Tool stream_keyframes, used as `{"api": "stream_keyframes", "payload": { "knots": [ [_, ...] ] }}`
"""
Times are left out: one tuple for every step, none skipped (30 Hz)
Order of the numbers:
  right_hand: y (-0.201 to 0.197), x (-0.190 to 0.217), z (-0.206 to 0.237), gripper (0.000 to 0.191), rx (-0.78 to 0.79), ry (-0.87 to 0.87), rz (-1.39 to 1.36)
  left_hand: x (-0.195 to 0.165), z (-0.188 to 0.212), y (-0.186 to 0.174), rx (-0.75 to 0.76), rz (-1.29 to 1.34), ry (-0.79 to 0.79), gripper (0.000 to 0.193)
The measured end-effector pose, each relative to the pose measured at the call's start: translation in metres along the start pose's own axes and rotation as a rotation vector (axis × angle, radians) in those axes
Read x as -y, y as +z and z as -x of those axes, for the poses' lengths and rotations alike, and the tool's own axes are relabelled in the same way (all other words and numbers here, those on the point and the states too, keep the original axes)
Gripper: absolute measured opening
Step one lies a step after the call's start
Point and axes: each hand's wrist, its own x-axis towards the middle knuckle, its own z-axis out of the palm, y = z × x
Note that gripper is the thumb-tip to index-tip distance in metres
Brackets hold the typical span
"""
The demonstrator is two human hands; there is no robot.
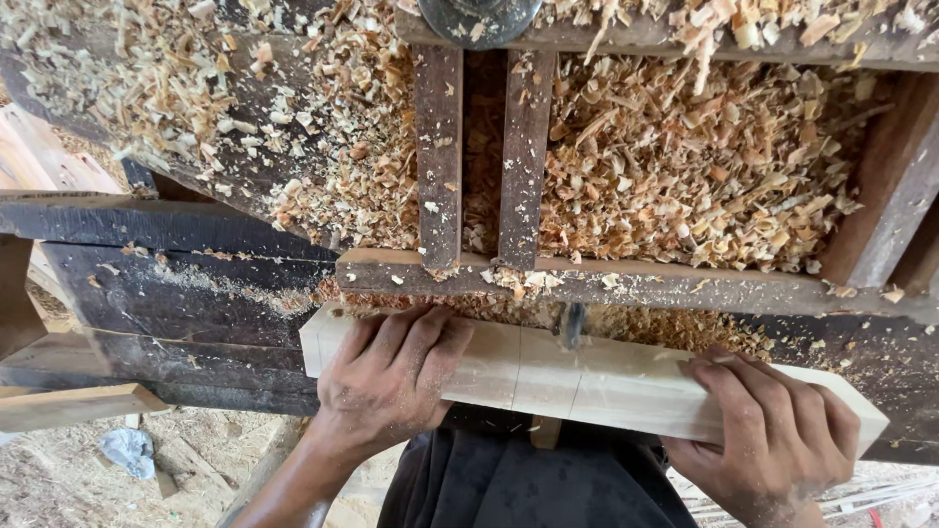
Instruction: The person uses a stationary power tool to shape a rectangular piece of wood, repeatedly pushing it against the blade to carve out sections and smooth the surface. The operator handles the wood with both hands, rotating it to work on different sides while wood shavings accumulate around the machine.
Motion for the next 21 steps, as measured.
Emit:
{"api": "stream_keyframes", "payload": {
  "knots": [
    [0.001,-0.001,-0.001,0.038,-0.019,-0.002,-0.020,0.000,0.000,0.000,-0.003,0.005,-0.003,0.051],
    [0.002,-0.003,-0.002,0.037,-0.035,-0.002,-0.039,0.000,-0.001,0.000,-0.004,0.012,-0.004,0.052],
    [0.003,-0.004,-0.003,0.036,-0.048,-0.002,-0.059,0.000,-0.001,0.000,-0.010,0.002,-0.005,0.050],
    [0.003,-0.005,-0.004,0.038,-0.047,-0.014,-0.057,0.000,-0.002,0.001,-0.016,-0.007,-0.006,0.049],
    [0.003,-0.007,-0.005,0.041,-0.050,-0.027,-0.053,0.000,-0.002,0.001,-0.025,-0.020,-0.008,0.047],
    [0.003,-0.008,-0.006,0.043,-0.055,-0.044,-0.052,0.000,-0.003,0.002,-0.034,-0.019,-0.007,0.049],
    [0.002,-0.009,-0.008,0.042,-0.044,-0.042,-0.048,0.000,-0.003,0.002,-0.041,-0.019,-0.009,0.052],
    [0.002,-0.010,-0.009,0.042,-0.032,-0.040,-0.045,0.000,-0.004,0.002,-0.047,-0.018,-0.011,0.054],
    [0.001,-0.010,-0.011,0.041,-0.022,-0.038,-0.041,0.000,-0.004,0.003,-0.048,-0.017,-0.020,0.053],
    [0.000,-0.011,-0.013,0.043,-0.029,-0.047,-0.044,-0.001,-0.004,0.003,-0.054,-0.018,-0.027,0.051],
    [0.000,-0.011,-0.015,0.044,-0.038,-0.054,-0.046,-0.001,-0.004,0.003,-0.060,-0.020,-0.032,0.050],
    [-0.001,-0.011,-0.017,0.046,-0.045,-0.058,-0.047,-0.001,-0.004,0.003,-0.059,-0.010,-0.037,0.052],
    [-0.002,-0.011,-0.020,0.044,-0.061,-0.059,-0.057,-0.001,-0.003,0.003,-0.057,0.002,-0.041,0.054],
    [-0.004,-0.011,-0.022,0.043,-0.078,-0.062,-0.066,-0.001,-0.003,0.003,-0.055,0.013,-0.046,0.056],
    [-0.005,-0.010,-0.025,0.041,-0.096,-0.067,-0.077,-0.001,-0.003,0.003,-0.053,0.015,-0.042,0.058],
    [-0.007,-0.010,-0.028,0.042,-0.095,-0.064,-0.071,-0.001,-0.004,0.004,-0.051,0.017,-0.038,0.061],
    [-0.009,-0.009,-0.031,0.043,-0.094,-0.061,-0.065,-0.001,-0.004,0.004,-0.050,0.019,-0.035,0.063],
    [-0.010,-0.009,-0.034,0.044,-0.094,-0.058,-0.059,0.000,-0.004,0.004,-0.061,0.001,-0.032,0.064],
    [-0.012,-0.009,-0.037,0.046,-0.106,-0.063,-0.065,0.000,-0.005,0.005,-0.073,-0.018,-0.029,0.065],
    [-0.014,-0.010,-0.040,0.048,-0.117,-0.069,-0.071,0.001,-0.005,0.005,-0.084,-0.036,-0.027,0.065],
    [-0.015,-0.010,-0.042,0.050,-0.127,-0.072,-0.077,0.001,-0.006,0.005,-0.062,-0.038,-0.026,0.066]
  ]
}}
